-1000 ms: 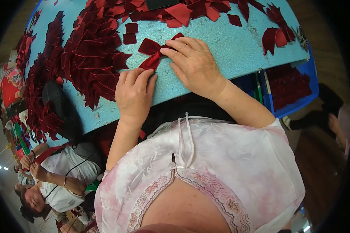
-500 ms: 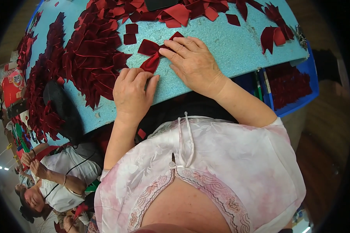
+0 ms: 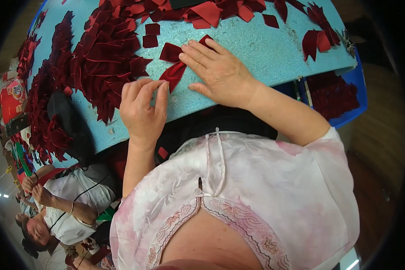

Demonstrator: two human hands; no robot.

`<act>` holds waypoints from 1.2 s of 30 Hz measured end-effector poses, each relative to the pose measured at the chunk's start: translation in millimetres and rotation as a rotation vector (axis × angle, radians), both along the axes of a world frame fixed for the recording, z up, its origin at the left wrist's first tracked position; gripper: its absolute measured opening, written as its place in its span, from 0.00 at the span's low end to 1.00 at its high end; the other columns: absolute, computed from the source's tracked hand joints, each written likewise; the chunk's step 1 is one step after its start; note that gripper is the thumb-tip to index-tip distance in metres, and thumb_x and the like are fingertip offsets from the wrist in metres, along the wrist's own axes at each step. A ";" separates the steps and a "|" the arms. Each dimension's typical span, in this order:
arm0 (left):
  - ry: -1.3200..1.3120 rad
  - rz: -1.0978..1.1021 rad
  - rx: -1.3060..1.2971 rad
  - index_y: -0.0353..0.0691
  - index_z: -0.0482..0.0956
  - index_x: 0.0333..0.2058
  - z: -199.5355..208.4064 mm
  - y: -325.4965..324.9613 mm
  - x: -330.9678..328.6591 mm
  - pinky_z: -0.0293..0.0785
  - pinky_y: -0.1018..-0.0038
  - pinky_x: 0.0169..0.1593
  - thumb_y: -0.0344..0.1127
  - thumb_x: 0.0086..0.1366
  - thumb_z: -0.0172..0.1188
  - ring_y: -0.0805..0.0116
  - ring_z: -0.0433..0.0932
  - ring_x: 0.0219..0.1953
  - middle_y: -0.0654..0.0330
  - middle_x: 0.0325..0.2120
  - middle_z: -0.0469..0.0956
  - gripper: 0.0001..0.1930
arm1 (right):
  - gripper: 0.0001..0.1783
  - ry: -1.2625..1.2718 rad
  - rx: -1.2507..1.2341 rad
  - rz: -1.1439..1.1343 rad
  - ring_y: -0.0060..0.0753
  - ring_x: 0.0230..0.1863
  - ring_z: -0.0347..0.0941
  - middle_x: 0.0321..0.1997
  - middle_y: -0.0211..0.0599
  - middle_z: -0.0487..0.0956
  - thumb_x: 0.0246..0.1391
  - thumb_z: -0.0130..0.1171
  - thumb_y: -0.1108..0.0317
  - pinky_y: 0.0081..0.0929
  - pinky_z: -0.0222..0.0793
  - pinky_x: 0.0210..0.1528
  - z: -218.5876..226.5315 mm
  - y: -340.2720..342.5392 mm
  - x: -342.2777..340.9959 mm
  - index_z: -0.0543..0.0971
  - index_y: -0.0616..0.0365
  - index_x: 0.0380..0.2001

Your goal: Assembling decorative fabric bows from red ribbons at a factory workbench.

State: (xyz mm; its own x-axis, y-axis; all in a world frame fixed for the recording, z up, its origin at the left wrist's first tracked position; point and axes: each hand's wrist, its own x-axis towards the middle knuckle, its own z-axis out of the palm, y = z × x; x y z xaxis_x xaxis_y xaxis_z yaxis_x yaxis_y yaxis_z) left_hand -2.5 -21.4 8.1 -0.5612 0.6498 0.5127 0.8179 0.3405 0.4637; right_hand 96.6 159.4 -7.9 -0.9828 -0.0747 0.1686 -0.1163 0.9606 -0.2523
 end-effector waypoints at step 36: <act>0.025 -0.012 -0.137 0.38 0.80 0.31 -2.7 4.5 -2.9 0.73 0.71 0.35 0.28 0.53 0.62 0.61 0.75 0.33 0.61 0.33 0.77 0.05 | 0.31 0.123 -0.123 -0.067 0.45 0.66 0.55 0.63 0.44 0.63 0.53 0.55 0.61 0.43 0.47 0.67 0.7 4.0 -1.3 0.62 0.60 0.59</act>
